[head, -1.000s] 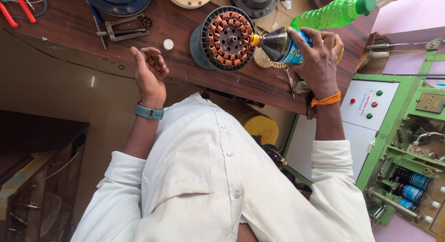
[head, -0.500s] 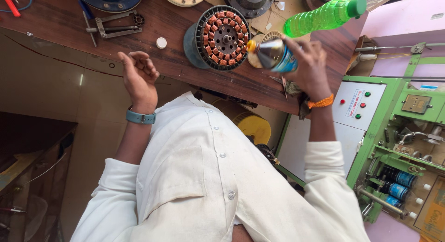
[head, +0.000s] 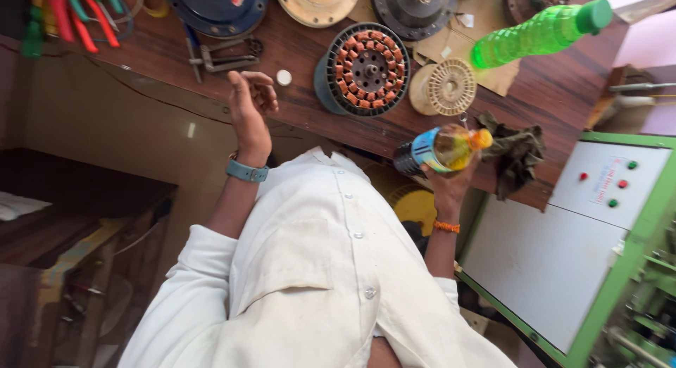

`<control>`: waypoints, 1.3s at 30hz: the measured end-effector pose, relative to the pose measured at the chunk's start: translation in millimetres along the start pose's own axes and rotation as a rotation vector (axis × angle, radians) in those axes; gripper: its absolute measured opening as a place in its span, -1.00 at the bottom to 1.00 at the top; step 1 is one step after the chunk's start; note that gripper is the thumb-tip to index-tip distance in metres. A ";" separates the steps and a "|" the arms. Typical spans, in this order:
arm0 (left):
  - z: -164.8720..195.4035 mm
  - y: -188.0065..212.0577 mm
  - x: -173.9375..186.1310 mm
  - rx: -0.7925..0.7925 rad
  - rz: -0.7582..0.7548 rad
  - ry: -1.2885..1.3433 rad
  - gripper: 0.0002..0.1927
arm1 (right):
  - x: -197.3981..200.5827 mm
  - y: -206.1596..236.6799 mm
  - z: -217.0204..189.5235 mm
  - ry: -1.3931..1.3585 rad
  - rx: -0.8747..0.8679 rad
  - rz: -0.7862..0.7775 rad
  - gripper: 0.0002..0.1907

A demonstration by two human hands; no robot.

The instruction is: The person pours liquid from a plastic bottle over the copper windings of a motor stator on a workbench, wipes the bottle with a cloth, then uses a green-handled screwdriver to work around the stator windings, rotating the stator as they go.

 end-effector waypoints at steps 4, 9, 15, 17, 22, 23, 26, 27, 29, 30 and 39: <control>19.1 -12.3 -4.1 -0.079 -0.024 -0.095 -0.39 | 8.9 12.8 32.5 0.007 0.181 0.180 0.16; 23.5 -13.5 -17.7 -0.162 -0.062 -0.246 -0.37 | 13.3 8.4 93.9 0.309 0.237 0.381 0.24; 23.7 -8.0 -57.5 -0.195 -0.198 -0.313 -0.38 | -23.3 -1.4 121.2 0.209 0.154 0.226 0.23; 27.9 -9.3 -68.1 -0.228 -0.237 -0.370 -0.39 | -34.8 2.2 112.9 0.138 0.168 0.176 0.19; 26.8 -11.1 -80.2 -0.175 -0.259 -0.275 -0.44 | -31.5 -1.5 89.3 -0.067 0.043 0.188 0.06; 24.7 -12.7 -80.4 -0.161 -0.249 -0.258 -0.43 | -25.9 -10.7 79.0 -0.121 0.047 0.201 0.02; 18.3 -11.9 -68.8 -0.133 -0.175 -0.219 -0.40 | -0.4 -38.5 18.4 0.009 0.246 0.150 0.03; 15.5 -11.6 -64.0 -0.129 -0.155 -0.211 -0.39 | 5.6 -56.2 -1.6 -0.025 0.252 0.069 0.05; 6.4 -6.9 -55.0 -0.107 -0.126 -0.184 -0.37 | 14.7 -89.8 -46.8 0.118 0.347 -0.091 0.03; 1.9 -5.4 -50.0 -0.099 -0.113 -0.162 -0.37 | 12.1 -107.2 -68.2 0.293 0.442 -0.175 -0.01; -23.9 19.6 13.9 -0.039 0.073 -0.050 -0.37 | -72.1 -216.5 -142.4 0.965 0.602 -0.736 0.08</control>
Point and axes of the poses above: each hand's wrist, its own y-axis away from the middle knuckle, its own x-axis out of the back of the hand, z = x × y, the point moved 5 cm from there along -y, towards the middle knuckle, and after that the axes turned 8 degrees about -y, right-handed, at the moved point
